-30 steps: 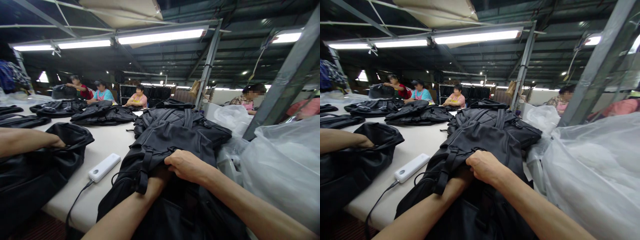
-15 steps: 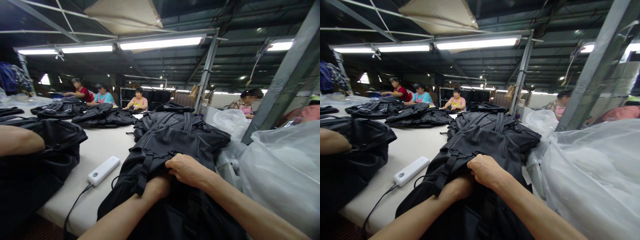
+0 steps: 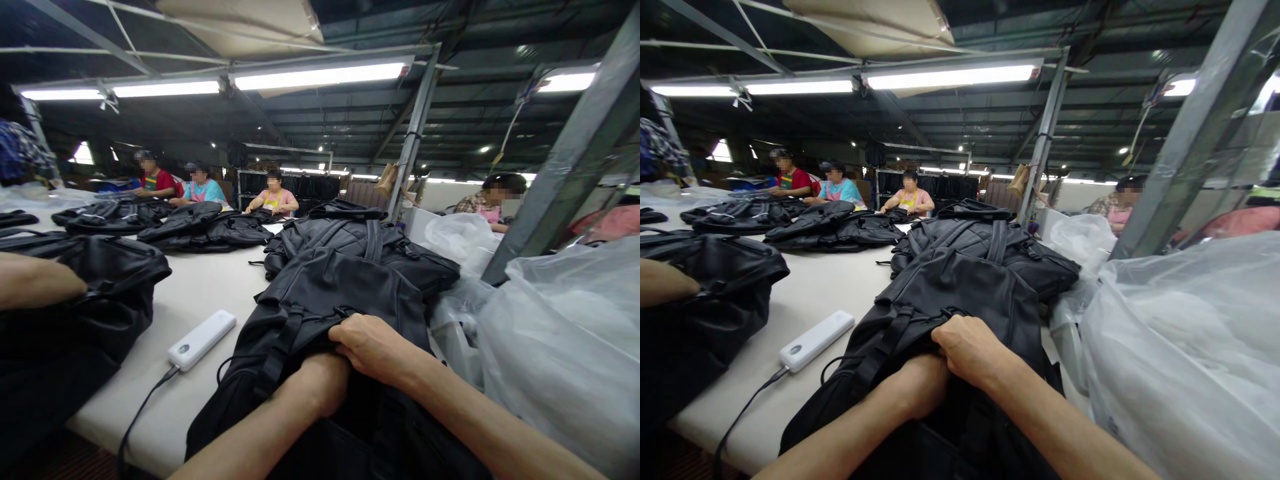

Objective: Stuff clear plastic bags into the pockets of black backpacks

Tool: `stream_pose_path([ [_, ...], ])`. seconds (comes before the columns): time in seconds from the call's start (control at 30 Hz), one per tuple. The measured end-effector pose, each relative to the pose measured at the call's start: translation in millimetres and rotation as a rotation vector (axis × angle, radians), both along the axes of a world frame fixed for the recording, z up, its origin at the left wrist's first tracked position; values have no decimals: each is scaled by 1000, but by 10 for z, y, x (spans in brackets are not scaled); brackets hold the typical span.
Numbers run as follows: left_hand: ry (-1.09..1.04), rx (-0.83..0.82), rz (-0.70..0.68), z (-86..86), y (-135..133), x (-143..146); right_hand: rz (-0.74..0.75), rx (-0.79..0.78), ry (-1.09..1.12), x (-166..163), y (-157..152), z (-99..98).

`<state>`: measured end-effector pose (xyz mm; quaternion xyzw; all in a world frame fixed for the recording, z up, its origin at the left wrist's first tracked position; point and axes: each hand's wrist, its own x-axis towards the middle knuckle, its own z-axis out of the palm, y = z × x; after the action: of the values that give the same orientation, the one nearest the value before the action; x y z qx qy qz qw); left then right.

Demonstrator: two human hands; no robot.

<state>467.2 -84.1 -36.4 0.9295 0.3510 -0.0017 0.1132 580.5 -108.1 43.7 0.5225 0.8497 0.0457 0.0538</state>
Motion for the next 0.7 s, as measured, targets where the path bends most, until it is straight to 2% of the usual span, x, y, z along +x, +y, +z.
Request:
stream_pose_path([
  [0.1, 5, -26, 51, 243, -94, -216, 6, -11, 6, 1, 17, -13],
  [0.17, -4, -36, 91, 297, -142, -278, 0, -19, 6, -3, 32, -30],
  [0.33, 28, -144, 57, 108, -245, -164, -18, -19, 12, -1, 68, -149],
  [0.43, 12, -94, 80, 93, -351, -151, -20, -75, 81, 11, 63, -276],
  [0.53, 40, -49, 89, 271, -498, -364, 112, -260, 277, 57, 0, -336],
  [0.6, -49, -95, 54, 445, -578, -627, 186, -432, 522, 138, -65, -297],
  [0.67, -250, -152, 56, 597, -585, -934, 126, -477, 820, 284, -120, -231],
  [0.7, -366, -181, 88, 645, -544, -1085, 43, -408, 947, 386, -135, -216],
])
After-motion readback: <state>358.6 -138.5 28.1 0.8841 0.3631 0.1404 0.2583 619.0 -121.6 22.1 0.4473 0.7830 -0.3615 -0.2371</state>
